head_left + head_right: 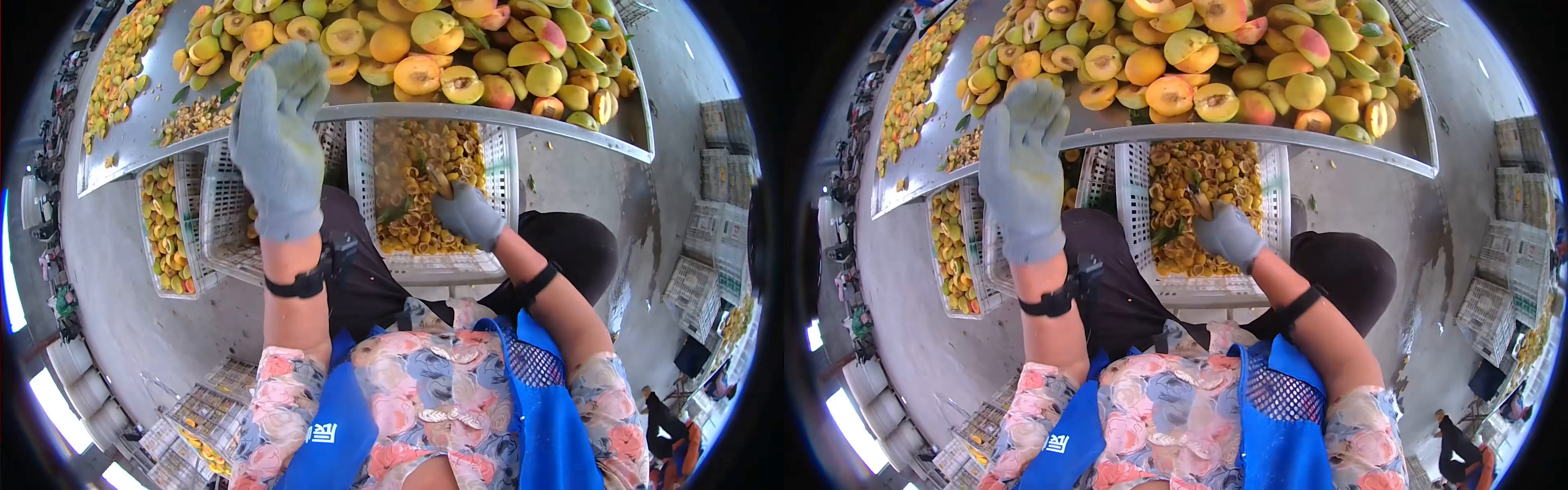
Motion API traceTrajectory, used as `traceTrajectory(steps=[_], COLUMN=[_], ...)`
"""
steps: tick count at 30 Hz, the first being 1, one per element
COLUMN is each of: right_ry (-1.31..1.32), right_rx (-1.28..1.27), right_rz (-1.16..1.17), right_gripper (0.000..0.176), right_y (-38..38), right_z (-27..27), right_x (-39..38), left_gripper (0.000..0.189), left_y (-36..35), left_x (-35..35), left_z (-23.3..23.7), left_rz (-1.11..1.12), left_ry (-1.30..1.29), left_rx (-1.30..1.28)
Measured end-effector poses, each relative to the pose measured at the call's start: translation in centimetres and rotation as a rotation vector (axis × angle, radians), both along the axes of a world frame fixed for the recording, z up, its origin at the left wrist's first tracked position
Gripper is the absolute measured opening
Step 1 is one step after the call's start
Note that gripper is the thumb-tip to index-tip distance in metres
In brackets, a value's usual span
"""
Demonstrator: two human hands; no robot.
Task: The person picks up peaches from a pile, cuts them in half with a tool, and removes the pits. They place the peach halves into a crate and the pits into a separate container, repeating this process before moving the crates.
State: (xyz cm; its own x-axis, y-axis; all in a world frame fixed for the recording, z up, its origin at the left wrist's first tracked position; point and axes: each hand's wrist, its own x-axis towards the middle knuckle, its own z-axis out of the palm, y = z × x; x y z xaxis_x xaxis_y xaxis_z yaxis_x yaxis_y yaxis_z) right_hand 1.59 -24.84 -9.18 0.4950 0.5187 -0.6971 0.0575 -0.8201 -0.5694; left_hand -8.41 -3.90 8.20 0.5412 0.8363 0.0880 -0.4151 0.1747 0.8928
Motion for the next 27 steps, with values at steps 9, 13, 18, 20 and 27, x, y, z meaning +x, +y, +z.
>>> traceTrajectory(steps=[9,13,18,20,27], right_ry=[-0.343,-0.365,-0.367,-0.343,-0.068], right_rx=[-0.003,-0.056,-0.151,-0.158,-0.081], right_rz=[0.250,0.337,0.409,0.399,0.188], right_gripper=[0.037,0.036,0.035,0.034,0.033], right_y=[10.5,16.2,19.3,19.1,15.2], right_z=[-10.9,-15.9,-22.1,-23.3,-23.1], right_x=[3.2,3.0,3.0,3.1,4.2], left_gripper=[0.016,0.016,0.018,0.017,0.016], left_y=[-7.4,-6.0,-3.0,-3.4,-3.6], left_x=[2.3,2.8,2.8,2.8,3.3], left_z=[-6.5,-6.4,-7.0,-7.6,-7.4], left_rz=[-0.550,-0.614,-0.429,-0.341,-0.447], left_ry=[0.172,0.269,0.338,0.270,0.243], left_rx=[0.408,0.250,-0.107,-0.124,-0.151])
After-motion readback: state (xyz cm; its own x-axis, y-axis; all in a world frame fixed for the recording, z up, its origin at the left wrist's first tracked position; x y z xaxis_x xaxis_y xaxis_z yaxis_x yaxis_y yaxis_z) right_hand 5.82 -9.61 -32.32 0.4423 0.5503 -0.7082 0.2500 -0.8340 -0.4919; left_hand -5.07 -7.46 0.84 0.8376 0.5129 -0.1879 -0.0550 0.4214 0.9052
